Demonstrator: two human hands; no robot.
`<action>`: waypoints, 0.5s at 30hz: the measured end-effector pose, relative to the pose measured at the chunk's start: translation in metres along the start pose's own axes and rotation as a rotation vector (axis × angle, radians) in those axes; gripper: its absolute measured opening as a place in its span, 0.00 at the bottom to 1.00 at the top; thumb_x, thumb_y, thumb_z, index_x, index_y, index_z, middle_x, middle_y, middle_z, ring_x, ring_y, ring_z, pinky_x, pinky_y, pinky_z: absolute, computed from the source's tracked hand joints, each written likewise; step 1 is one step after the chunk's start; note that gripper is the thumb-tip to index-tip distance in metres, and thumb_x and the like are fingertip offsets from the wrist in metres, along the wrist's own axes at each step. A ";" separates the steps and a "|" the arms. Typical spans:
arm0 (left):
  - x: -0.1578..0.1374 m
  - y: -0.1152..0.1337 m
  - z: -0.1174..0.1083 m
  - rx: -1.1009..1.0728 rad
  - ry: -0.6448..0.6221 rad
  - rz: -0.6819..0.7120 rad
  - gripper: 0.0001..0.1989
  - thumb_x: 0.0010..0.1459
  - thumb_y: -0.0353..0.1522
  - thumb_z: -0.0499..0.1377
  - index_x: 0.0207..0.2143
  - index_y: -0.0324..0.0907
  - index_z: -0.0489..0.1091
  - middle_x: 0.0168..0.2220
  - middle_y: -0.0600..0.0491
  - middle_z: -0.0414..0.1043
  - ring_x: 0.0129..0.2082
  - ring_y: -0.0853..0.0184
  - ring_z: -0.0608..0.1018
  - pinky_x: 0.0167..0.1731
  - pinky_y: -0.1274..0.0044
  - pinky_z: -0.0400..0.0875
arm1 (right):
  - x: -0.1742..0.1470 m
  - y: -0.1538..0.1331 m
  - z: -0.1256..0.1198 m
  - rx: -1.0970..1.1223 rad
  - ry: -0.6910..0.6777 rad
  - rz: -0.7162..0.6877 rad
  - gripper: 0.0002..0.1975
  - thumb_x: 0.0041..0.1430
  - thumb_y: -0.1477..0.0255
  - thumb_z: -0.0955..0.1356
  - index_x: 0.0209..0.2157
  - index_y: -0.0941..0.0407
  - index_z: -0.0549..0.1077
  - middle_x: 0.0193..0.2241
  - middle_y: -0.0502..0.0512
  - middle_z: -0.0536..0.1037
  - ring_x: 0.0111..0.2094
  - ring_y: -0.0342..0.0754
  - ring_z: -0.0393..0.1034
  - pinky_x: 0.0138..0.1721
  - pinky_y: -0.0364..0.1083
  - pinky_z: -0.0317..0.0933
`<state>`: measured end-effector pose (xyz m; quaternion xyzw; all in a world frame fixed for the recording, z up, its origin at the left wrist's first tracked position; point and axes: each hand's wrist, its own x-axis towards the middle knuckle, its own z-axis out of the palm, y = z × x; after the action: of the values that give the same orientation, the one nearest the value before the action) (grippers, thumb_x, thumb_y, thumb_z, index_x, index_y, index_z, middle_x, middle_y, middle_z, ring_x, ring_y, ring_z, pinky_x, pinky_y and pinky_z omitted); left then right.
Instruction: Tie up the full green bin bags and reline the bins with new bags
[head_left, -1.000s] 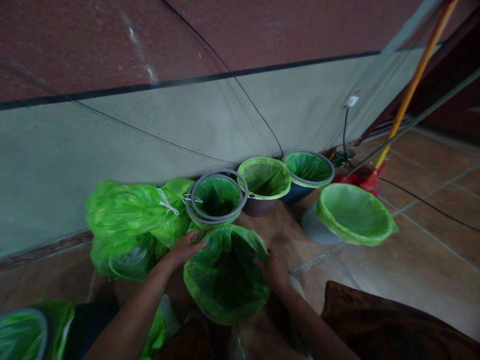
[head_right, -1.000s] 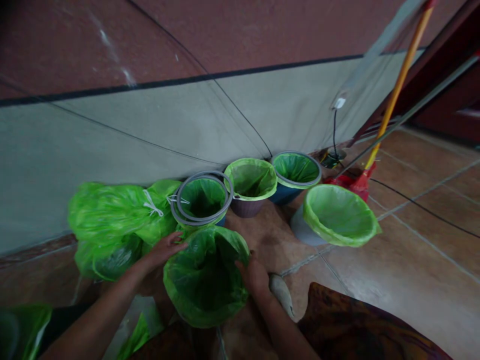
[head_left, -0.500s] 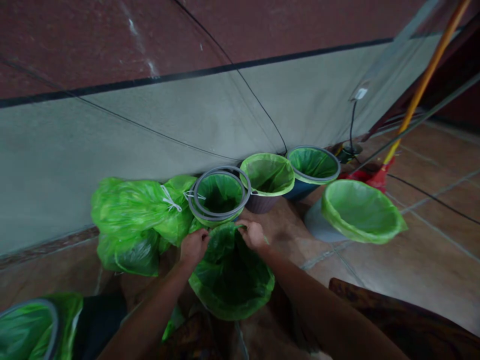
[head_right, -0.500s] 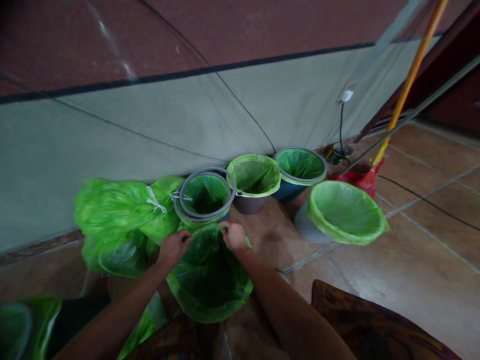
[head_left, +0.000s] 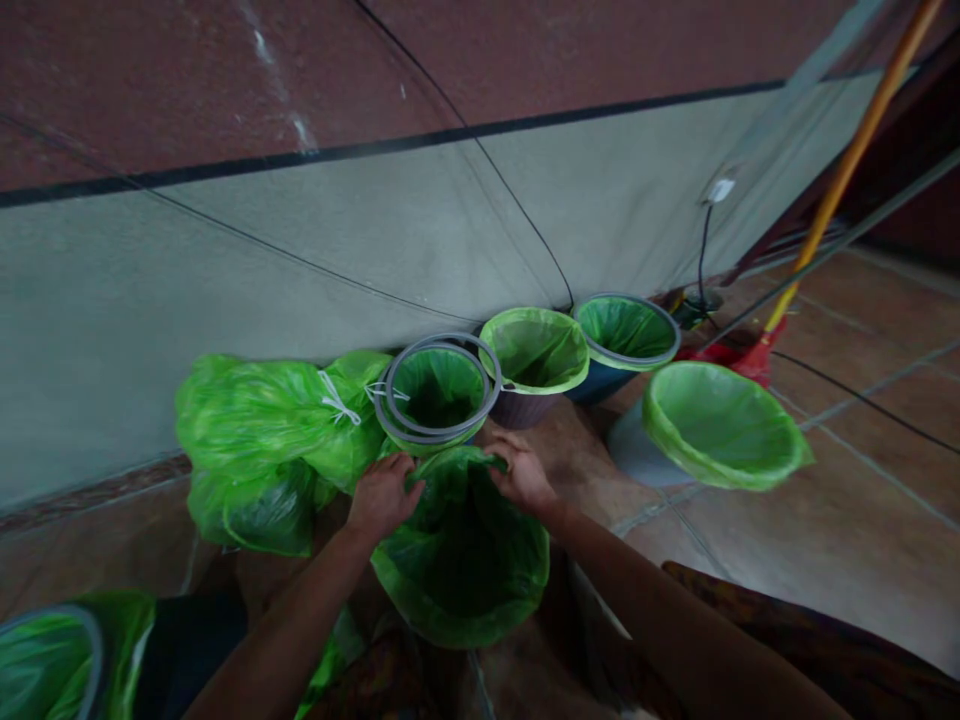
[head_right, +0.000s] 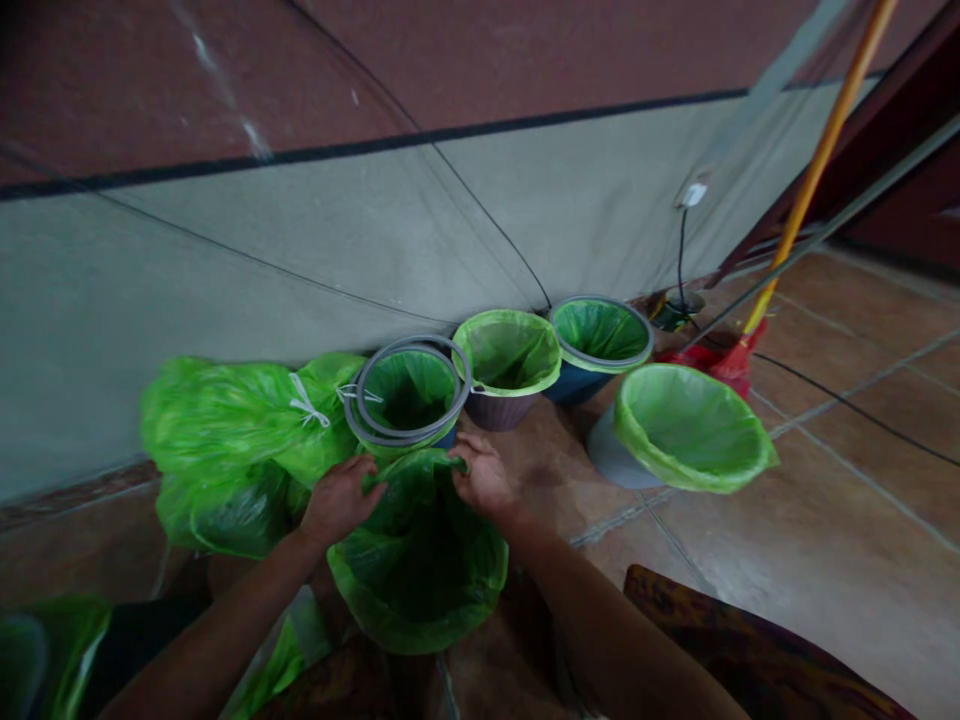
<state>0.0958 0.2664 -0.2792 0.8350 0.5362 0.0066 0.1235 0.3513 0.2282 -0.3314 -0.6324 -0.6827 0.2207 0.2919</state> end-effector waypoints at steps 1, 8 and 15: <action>0.003 0.003 0.001 -0.053 0.029 -0.063 0.12 0.61 0.39 0.57 0.42 0.43 0.70 0.46 0.46 0.76 0.47 0.58 0.77 0.50 0.70 0.68 | 0.004 -0.005 0.000 -0.005 0.016 -0.013 0.17 0.52 0.74 0.70 0.46 0.57 0.76 0.54 0.61 0.74 0.55 0.54 0.67 0.58 0.52 0.60; 0.030 0.020 0.010 -0.271 -0.130 -0.249 0.18 0.69 0.38 0.45 0.46 0.40 0.70 0.43 0.46 0.79 0.43 0.62 0.80 0.44 0.73 0.69 | 0.035 -0.038 0.012 -0.181 -0.168 -0.032 0.10 0.63 0.74 0.65 0.33 0.55 0.78 0.39 0.57 0.78 0.46 0.51 0.68 0.53 0.49 0.59; 0.030 0.019 0.018 -0.210 -0.176 -0.185 0.16 0.69 0.38 0.47 0.47 0.43 0.72 0.47 0.50 0.79 0.47 0.66 0.79 0.48 0.76 0.68 | 0.014 -0.018 0.010 -0.122 -0.176 -0.108 0.09 0.60 0.75 0.66 0.33 0.55 0.79 0.44 0.58 0.79 0.50 0.52 0.68 0.56 0.51 0.58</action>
<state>0.1276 0.2820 -0.2961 0.7620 0.5942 -0.0220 0.2565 0.3309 0.2415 -0.3255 -0.5897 -0.7509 0.2172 0.2032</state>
